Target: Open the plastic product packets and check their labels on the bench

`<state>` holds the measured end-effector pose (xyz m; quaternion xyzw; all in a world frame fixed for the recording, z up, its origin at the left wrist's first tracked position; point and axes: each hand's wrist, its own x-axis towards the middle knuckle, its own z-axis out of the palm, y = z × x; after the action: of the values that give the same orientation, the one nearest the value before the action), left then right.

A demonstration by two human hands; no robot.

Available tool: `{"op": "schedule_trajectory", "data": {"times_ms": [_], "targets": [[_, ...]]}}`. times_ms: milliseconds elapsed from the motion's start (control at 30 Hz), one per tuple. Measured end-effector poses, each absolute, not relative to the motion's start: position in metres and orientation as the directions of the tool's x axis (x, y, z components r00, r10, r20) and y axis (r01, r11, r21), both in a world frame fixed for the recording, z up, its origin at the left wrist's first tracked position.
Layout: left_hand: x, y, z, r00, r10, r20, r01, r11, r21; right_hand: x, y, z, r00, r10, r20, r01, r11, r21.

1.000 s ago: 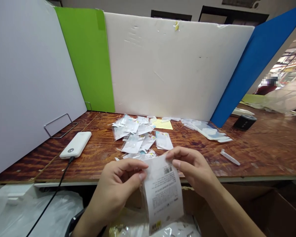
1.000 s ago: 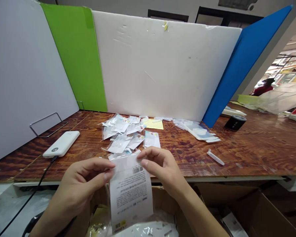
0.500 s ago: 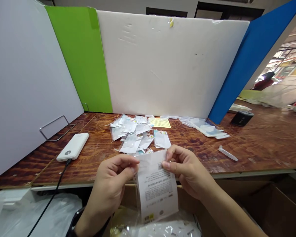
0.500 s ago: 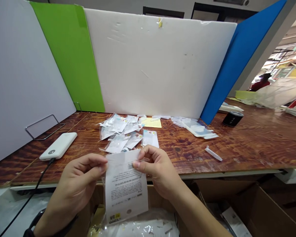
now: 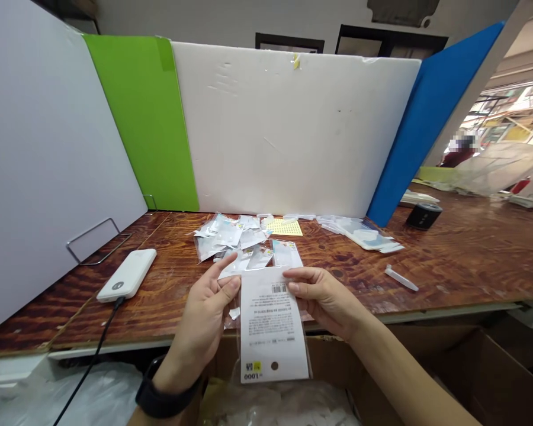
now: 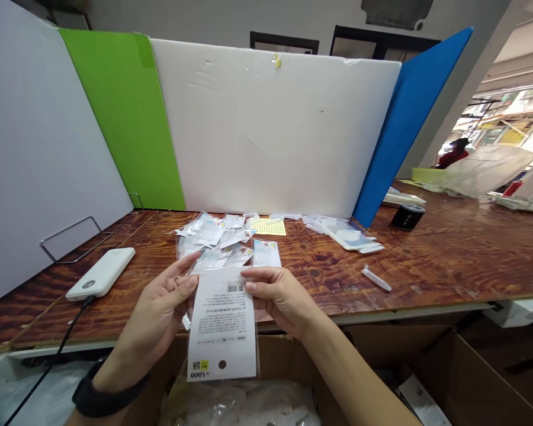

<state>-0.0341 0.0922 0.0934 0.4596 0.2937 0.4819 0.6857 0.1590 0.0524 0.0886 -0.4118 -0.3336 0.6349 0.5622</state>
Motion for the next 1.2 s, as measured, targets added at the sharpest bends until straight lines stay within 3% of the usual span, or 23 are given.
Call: {"op": "schedule_trajectory", "data": {"times_ms": [100,200,267,333,400,467,567,700,800,933,1033,1200], "targets": [[-0.032,0.091,0.089,0.343,0.939,0.019,-0.223,0.062,0.973,0.173,0.056,0.090,0.097,0.990,-0.106,-0.356,-0.064,-0.932],[-0.029,0.084,0.085,0.403,0.913,0.063,0.161,-0.139,0.977,0.207,0.061,0.088,0.302,0.953,-0.030,-0.246,0.047,-0.968],[-0.026,0.078,0.081,0.624,0.777,0.082,0.382,-0.395,0.836,0.235,0.066,0.081,0.442,0.897,0.003,-0.136,0.071,-0.988],[-0.023,0.072,0.077,0.807,0.591,0.015,0.448,-0.629,0.635,0.261,0.071,0.071,0.533,0.846,0.016,0.003,0.017,-1.000],[-0.019,0.069,0.070,0.852,0.521,-0.058,0.489,-0.751,0.444,0.278,0.076,0.059,0.577,0.815,0.045,0.170,-0.066,-0.983],[-0.014,0.068,0.063,0.827,0.555,-0.092,0.554,-0.775,0.303,0.286,0.080,0.051,0.581,0.806,0.111,0.355,-0.128,-0.926],[-0.007,0.070,0.055,0.809,0.580,-0.098,0.586,-0.780,0.220,0.275,0.085,0.046,0.491,0.836,0.246,0.620,-0.136,-0.773],[0.004,0.075,0.052,0.825,0.560,-0.077,0.564,-0.812,0.150,0.234,0.092,0.045,0.151,0.949,0.276,0.860,0.012,-0.511],[0.008,0.082,0.052,0.838,0.540,-0.074,0.545,-0.831,0.109,0.211,0.102,0.045,0.018,0.980,0.200,0.931,0.057,-0.361],[0.008,0.087,0.051,0.842,0.528,-0.108,0.538,-0.838,0.097,0.210,0.109,0.053,0.063,0.986,0.156,0.952,-0.013,-0.305],[0.004,0.080,0.053,0.844,0.505,-0.182,0.526,-0.845,0.097,0.215,0.105,0.069,0.130,0.966,0.225,0.930,-0.040,-0.365],[0.000,0.077,0.078,0.844,0.465,-0.268,0.514,-0.845,0.150,0.208,0.099,0.107,0.272,0.865,0.421,0.813,0.027,-0.582]]}}
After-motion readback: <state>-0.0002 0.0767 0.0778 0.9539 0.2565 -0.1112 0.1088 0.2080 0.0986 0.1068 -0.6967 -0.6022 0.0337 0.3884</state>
